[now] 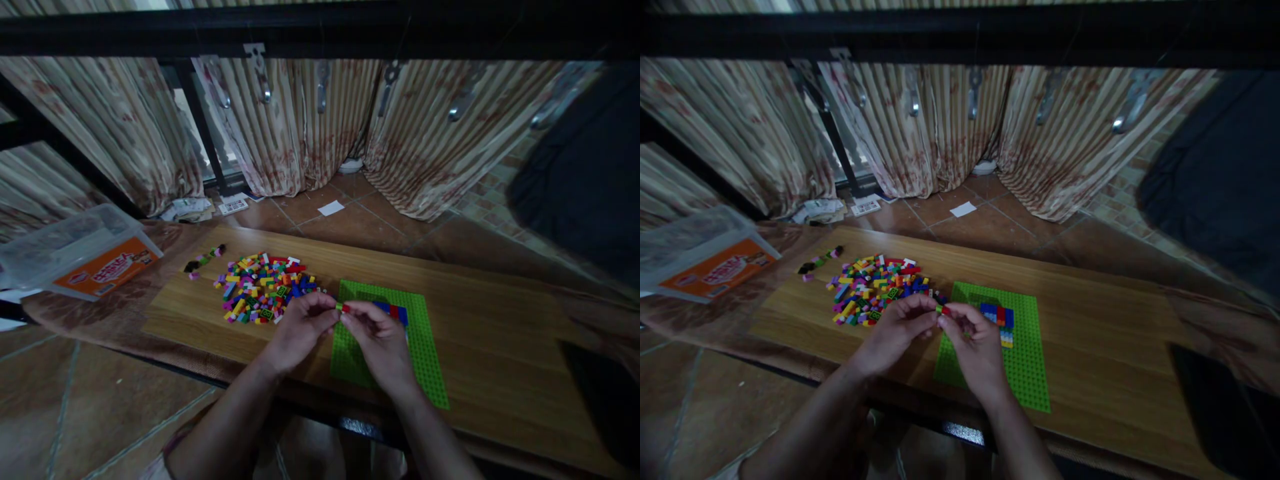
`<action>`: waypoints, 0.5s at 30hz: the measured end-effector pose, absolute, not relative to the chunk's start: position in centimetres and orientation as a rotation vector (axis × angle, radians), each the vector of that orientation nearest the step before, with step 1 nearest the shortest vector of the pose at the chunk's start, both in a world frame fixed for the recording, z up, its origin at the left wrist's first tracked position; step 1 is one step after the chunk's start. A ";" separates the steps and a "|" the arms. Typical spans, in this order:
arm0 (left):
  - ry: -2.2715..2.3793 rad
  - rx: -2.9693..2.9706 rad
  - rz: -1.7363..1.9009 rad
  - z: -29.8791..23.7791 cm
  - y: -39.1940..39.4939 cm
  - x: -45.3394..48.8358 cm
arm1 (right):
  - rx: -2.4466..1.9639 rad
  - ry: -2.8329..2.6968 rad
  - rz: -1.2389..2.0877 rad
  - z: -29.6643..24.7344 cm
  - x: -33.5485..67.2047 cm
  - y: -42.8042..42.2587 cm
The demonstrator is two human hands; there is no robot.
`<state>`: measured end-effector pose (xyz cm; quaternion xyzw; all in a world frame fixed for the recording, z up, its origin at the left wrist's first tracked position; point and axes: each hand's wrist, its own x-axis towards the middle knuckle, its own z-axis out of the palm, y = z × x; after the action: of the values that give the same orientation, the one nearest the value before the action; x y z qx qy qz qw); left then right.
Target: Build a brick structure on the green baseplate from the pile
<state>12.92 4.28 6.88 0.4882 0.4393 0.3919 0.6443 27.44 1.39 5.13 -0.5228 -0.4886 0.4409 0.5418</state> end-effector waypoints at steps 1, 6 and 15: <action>0.989 1.110 0.898 6.8 4.3 13.0 | -1.226 -1.136 1.049 5.0 27.2 1.5; 0.947 1.220 0.917 6.6 4.3 13.0 | -1.214 -1.067 1.088 5.0 27.0 1.9; 1.143 1.585 0.987 6.7 3.1 13.9 | -1.262 -1.008 1.104 4.8 27.0 1.8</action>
<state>13.86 3.12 6.75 0.6435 0.4641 0.4007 0.4581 26.97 1.77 4.83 -0.5352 -0.4272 0.4679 0.5586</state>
